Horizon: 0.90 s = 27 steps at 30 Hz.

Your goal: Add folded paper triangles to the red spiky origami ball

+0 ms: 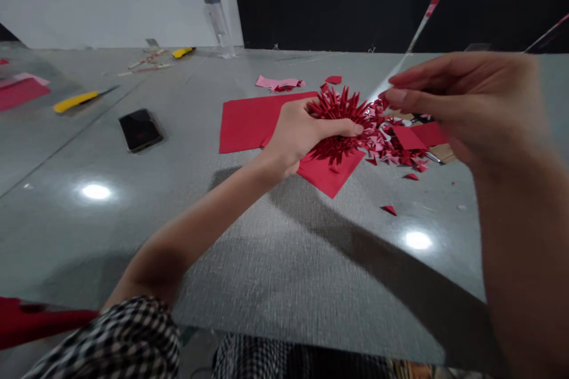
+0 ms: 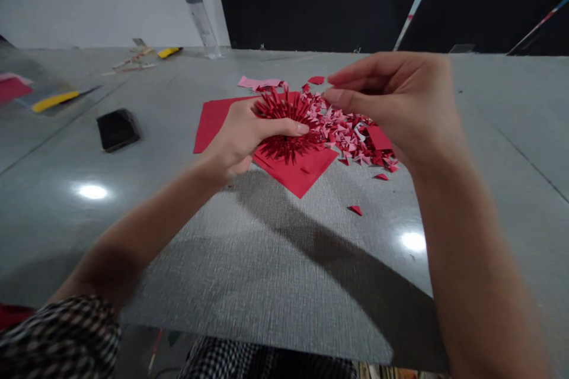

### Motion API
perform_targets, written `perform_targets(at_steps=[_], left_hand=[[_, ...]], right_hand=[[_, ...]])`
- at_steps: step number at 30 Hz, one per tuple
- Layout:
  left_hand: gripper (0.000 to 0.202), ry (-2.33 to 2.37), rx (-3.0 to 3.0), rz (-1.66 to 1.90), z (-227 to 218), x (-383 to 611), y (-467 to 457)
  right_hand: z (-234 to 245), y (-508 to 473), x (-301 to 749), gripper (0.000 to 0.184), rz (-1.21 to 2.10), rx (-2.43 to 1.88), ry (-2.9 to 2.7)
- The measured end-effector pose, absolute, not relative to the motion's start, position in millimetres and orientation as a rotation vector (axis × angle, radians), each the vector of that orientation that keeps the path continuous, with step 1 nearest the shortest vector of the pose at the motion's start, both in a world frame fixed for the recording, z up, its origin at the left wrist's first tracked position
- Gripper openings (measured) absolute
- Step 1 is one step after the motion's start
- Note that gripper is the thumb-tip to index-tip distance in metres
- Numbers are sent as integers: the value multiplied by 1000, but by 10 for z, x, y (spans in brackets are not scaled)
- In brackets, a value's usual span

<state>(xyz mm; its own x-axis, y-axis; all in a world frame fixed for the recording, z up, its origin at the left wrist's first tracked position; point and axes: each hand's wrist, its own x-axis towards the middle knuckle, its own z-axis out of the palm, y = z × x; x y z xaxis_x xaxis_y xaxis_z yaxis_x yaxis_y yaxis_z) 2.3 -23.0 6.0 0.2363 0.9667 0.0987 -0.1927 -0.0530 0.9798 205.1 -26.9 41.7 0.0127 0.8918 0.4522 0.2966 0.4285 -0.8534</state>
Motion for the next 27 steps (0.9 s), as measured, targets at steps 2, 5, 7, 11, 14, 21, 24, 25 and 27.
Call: perform_targets(at_steps=[2, 5, 7, 11, 14, 21, 24, 25, 27], left_hand=[[26, 853, 1214, 1144, 65, 26, -240], [27, 844, 1188, 1116, 80, 32, -247], [27, 836, 1181, 1110, 86, 35, -243], [25, 821, 1181, 1121, 76, 32, -229], [23, 802, 1185, 1127, 67, 24, -225], [24, 817, 1185, 1103, 88, 19, -234], [25, 811, 1184, 1114, 81, 17, -225], [25, 805, 1190, 1116, 75, 14, -218], [25, 797, 1208, 1113, 59, 7, -202]], right_hand=[[405, -259, 2074, 27, 637, -1060, -1556], [393, -256, 2090, 26, 686, -980, -1636], [393, -255, 2087, 23, 723, -975, -1667], [402, -237, 2074, 31, 750, -1004, -1647], [410, -229, 2067, 43, 801, -1009, -1626], [426, -245, 2051, 37, 807, -1025, -1593], [411, -238, 2063, 31, 765, -1037, -1604], [406, -235, 2067, 31, 758, -1035, -1609], [398, -232, 2072, 32, 748, -1030, -1620]])
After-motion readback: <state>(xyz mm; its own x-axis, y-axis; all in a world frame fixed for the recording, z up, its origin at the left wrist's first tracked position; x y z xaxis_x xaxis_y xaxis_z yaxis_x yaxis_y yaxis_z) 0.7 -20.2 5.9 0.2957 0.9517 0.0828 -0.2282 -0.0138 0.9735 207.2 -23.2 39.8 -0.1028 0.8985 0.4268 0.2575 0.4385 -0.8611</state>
